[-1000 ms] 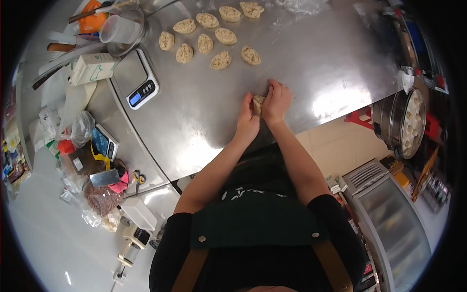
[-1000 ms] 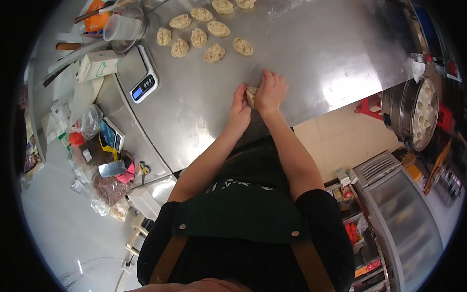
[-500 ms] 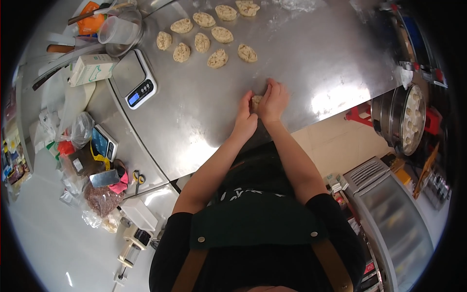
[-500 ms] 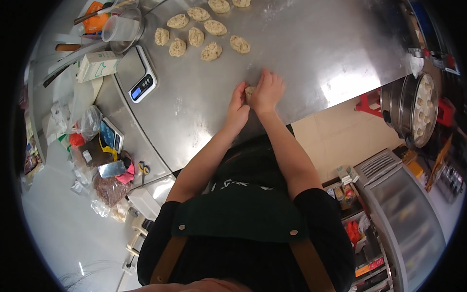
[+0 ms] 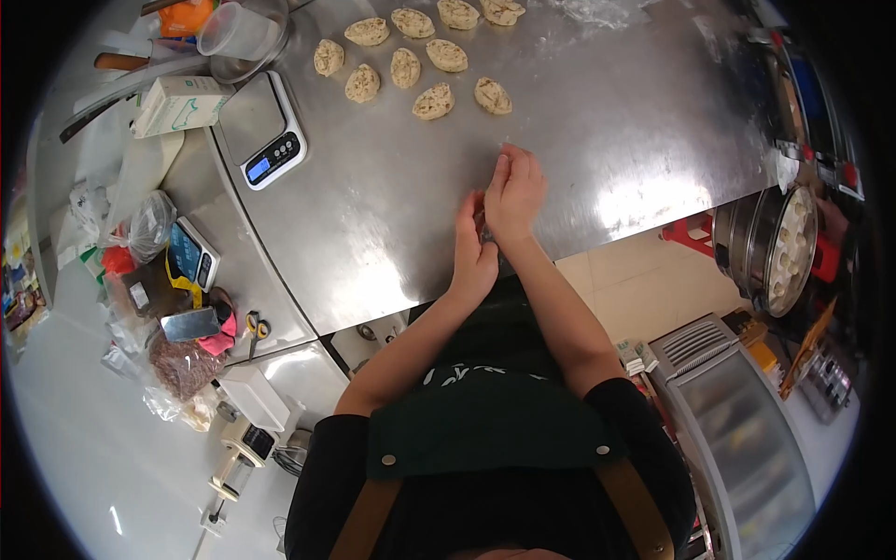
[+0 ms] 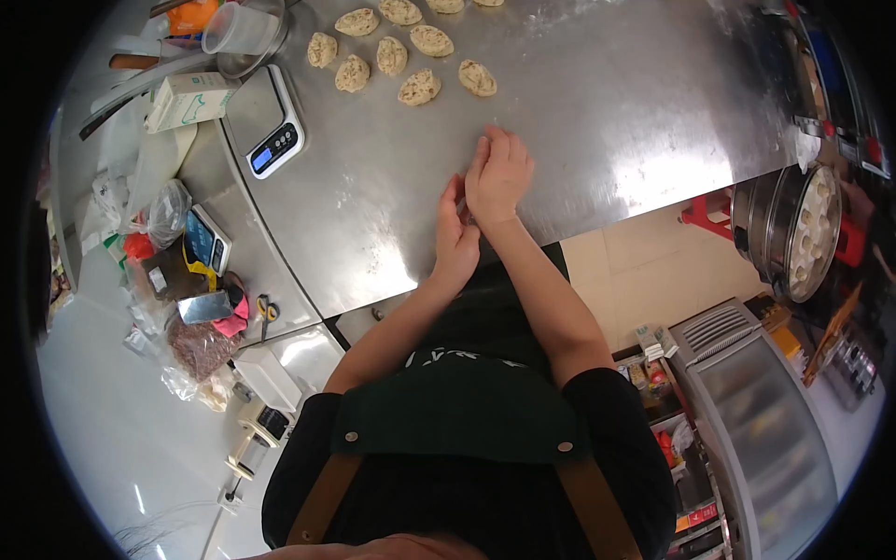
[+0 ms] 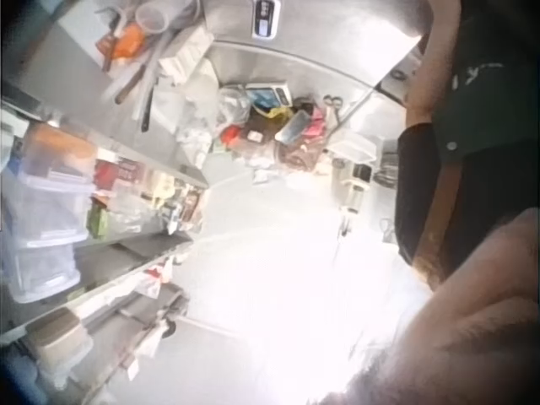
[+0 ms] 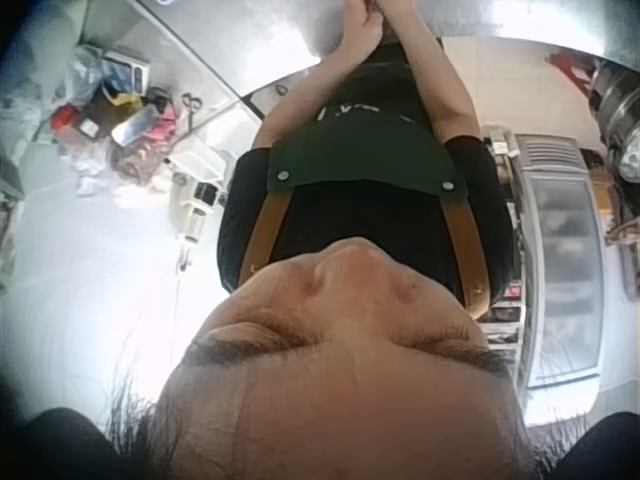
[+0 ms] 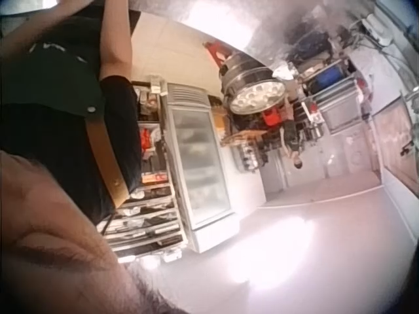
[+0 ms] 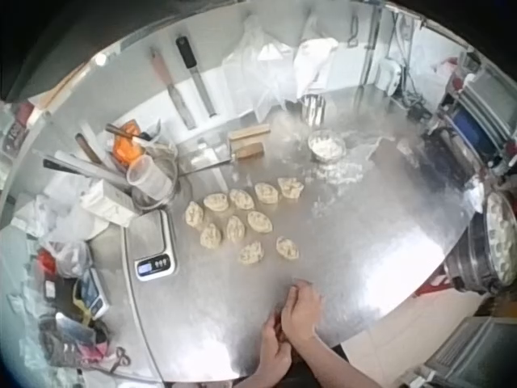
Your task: Manually shaping and rolling small portions of dough into round buns on a metal work table.
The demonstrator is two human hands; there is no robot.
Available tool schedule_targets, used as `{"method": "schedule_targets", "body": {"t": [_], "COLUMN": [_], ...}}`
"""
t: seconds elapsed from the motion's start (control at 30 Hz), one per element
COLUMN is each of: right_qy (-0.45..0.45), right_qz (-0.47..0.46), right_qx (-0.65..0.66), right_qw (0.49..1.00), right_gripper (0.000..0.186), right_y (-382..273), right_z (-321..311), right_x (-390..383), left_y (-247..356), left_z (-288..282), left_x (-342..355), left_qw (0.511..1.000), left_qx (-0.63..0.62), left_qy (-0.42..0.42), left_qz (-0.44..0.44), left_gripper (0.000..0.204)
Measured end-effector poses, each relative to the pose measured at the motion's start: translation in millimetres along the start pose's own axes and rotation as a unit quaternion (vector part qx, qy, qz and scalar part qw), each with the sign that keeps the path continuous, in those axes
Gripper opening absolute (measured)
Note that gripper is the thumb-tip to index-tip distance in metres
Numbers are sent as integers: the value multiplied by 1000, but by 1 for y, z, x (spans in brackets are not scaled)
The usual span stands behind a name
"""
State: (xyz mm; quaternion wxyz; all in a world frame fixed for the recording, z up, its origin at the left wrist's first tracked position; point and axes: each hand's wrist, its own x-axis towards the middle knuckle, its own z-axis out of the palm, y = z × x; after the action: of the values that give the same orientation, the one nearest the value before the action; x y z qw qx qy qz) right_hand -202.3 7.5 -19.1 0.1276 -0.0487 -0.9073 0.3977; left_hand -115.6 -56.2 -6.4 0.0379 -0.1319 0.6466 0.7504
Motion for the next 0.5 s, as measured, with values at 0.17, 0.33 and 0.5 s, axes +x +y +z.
{"method": "schedule_targets", "body": {"t": [0.17, 0.33, 0.5], "right_qy": [18, 20, -5], "right_qz": [-13, -53, 26], "right_qx": [-51, -42, 11], "right_qw": [998, 998, 1000], "right_gripper": [18, 16, 15], "right_y": [22, 34, 17], "right_z": [8, 8, -5], "right_x": [1, 0, -3], "left_y": [-10, -17, -14], "left_z": [1, -13, -7], "left_x": [4, 28, 7], "left_qw": [993, 998, 991], "left_qx": [110, -15, 118], "left_qy": [29, -20, -45], "left_qz": [29, -52, -34], "left_gripper": [74, 72, 73]}}
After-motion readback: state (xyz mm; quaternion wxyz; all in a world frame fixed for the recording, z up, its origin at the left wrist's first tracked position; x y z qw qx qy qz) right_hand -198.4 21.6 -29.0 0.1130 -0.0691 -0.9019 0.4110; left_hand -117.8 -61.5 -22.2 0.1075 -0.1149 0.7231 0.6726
